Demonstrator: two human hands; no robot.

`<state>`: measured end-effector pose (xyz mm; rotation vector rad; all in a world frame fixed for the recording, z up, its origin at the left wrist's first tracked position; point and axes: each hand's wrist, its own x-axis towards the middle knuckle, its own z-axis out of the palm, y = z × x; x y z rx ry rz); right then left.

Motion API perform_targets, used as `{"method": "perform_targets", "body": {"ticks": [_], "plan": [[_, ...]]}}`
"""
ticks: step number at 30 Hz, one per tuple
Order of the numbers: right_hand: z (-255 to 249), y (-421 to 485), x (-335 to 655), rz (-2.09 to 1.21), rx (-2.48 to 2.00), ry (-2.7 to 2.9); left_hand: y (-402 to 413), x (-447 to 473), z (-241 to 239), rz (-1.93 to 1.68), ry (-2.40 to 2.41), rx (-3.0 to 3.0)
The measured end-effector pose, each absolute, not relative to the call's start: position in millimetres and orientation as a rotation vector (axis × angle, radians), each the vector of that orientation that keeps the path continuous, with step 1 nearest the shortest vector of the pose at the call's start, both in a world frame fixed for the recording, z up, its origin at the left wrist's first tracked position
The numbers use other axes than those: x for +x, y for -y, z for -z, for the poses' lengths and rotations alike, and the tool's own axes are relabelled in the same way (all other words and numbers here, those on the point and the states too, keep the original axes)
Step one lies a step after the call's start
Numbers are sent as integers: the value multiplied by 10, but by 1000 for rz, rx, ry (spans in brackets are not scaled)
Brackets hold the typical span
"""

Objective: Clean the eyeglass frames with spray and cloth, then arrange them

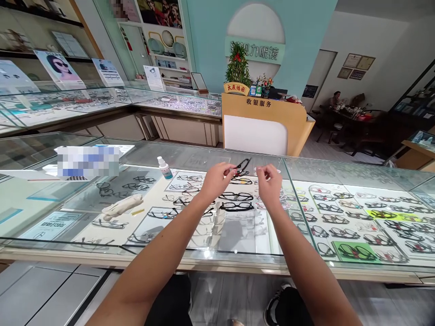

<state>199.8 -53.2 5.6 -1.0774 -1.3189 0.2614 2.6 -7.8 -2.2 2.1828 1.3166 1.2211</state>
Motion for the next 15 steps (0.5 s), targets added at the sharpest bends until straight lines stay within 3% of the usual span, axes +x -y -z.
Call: {"method": "perform_targets", "body": {"ticks": [7, 15], "plan": [[-66, 486, 2080, -546, -1152, 1105, 36, 17, 97, -578, -1449, 2628], [-76, 509, 2042, -552, -1173, 1136, -6, 71, 233, -434, -1556, 2583]]}}
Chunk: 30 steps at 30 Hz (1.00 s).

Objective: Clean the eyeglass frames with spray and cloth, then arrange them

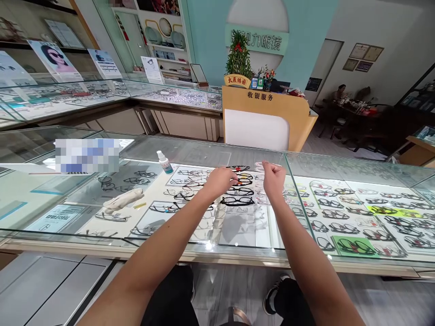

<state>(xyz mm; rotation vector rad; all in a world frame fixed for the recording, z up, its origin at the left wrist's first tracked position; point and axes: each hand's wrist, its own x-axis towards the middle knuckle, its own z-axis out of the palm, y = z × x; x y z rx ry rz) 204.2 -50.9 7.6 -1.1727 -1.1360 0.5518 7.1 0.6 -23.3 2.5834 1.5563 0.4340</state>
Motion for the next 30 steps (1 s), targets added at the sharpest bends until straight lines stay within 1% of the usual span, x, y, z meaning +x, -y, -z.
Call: {"method": "perform_targets", "body": {"ticks": [5, 10, 17, 22, 27, 30], "plan": [[-68, 503, 2028, -569, -1094, 1139, -44, 75, 274, -427, -1552, 2573], [-77, 509, 2030, -563, -1113, 1151, -40, 76, 267, -430, -1520, 2573], [-68, 503, 2039, -552, -1169, 1162, -76, 82, 327, -626, -1316, 2674], [-76, 510, 2032, -557, -1163, 1175, -121, 134, 385, -595, -1264, 2639], [-81, 516, 2033, -552, -1166, 1173, -50, 138, 275, -570, -1285, 2669], [-80, 516, 2033, -553, -1163, 1173, 26, 90, 128, -692, -1304, 2590]]}}
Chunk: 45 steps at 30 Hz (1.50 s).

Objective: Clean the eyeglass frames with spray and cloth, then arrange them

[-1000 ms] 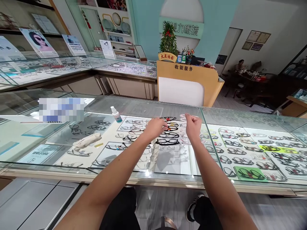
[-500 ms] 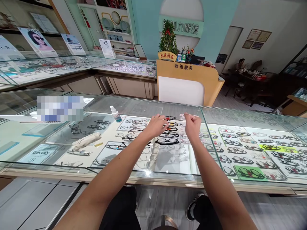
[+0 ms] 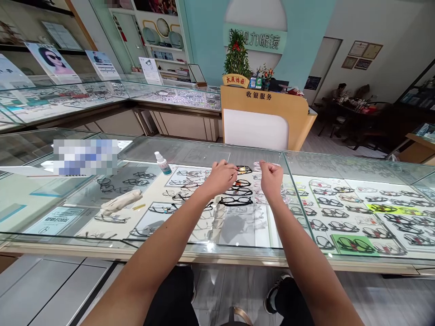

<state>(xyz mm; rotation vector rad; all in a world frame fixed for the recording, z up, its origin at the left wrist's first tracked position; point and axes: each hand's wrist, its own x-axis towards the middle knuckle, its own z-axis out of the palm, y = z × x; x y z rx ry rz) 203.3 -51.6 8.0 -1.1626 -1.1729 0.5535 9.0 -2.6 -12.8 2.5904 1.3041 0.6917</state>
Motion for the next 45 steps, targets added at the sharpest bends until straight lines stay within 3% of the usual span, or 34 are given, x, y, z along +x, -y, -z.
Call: {"method": "perform_targets", "body": {"ticks": [7, 15, 29, 41, 45], "plan": [[-40, 460, 2025, -554, -1128, 1219, 163, 25, -191, -1182, -1032, 1943], [-7, 463, 1997, -572, -1038, 1394, 251, 144, -145, -1154, -740, 1679], [-31, 481, 1949, -835, -963, 1386, 181, 168, -57, -1326, -961, 1585], [-82, 494, 1977, -894, -928, 1408, 159, 147, -78, -1204, -847, 1551], [-74, 460, 2045, -771, -994, 1330, 84, 74, -74, -1282, -905, 1563]]}}
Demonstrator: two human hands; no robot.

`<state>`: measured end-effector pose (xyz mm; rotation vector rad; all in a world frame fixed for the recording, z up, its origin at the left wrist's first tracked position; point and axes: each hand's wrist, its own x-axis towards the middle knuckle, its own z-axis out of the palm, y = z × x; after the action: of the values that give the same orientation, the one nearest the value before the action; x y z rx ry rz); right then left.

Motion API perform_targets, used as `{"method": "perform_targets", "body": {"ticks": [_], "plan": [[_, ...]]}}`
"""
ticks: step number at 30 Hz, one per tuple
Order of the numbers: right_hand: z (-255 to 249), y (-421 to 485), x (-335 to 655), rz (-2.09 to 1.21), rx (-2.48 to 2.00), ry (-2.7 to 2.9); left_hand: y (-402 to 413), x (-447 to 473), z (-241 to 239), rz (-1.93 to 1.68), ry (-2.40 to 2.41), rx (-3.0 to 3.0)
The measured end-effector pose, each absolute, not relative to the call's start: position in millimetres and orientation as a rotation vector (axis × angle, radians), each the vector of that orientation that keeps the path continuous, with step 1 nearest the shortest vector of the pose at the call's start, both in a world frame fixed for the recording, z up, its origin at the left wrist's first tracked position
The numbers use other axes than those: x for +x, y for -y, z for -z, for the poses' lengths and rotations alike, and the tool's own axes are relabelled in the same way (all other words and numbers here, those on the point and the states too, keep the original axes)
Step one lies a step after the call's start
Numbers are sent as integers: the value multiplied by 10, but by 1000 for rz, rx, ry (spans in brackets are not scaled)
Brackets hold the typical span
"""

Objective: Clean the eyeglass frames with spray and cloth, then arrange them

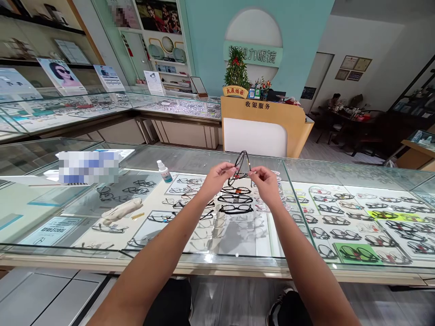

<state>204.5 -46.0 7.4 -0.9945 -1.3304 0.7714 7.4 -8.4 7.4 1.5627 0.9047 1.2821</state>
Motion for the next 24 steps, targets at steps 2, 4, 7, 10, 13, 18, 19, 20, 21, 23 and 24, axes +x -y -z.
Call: {"method": "perform_targets", "body": {"ticks": [2, 4, 7, 10, 13, 18, 19, 20, 21, 23, 24], "plan": [[-71, 452, 2098, -626, -1076, 1300, 50, 15, -85, -1314, -996, 1635], [-73, 451, 2151, -466, -1169, 1286, 29, -48, -106, -1295, -1100, 1726], [-83, 458, 2208, -275, -1258, 1273, 17, -122, -137, -1203, -1158, 1815], [-93, 464, 2227, -161, -1275, 1267, 7, -146, -142, -1124, -1126, 1850], [-95, 476, 2198, -116, -1241, 1277, 4, -115, -117, -1094, -1033, 1744], [-63, 515, 2047, -250, -1172, 1365, 43, 5, -44, -1100, -886, 1581], [-52, 518, 2018, -311, -1156, 1401, 52, 29, -27, -1098, -879, 1582], [-39, 518, 1995, -366, -1139, 1428, 61, 52, -10, -1100, -877, 1582], [-27, 514, 1980, -407, -1125, 1438, 68, 72, 6, -1103, -880, 1584], [-5, 496, 1970, -451, -1105, 1420, 76, 106, 33, -1127, -886, 1587], [3, 484, 1974, -468, -1099, 1397, 78, 118, 43, -1145, -884, 1583]]}}
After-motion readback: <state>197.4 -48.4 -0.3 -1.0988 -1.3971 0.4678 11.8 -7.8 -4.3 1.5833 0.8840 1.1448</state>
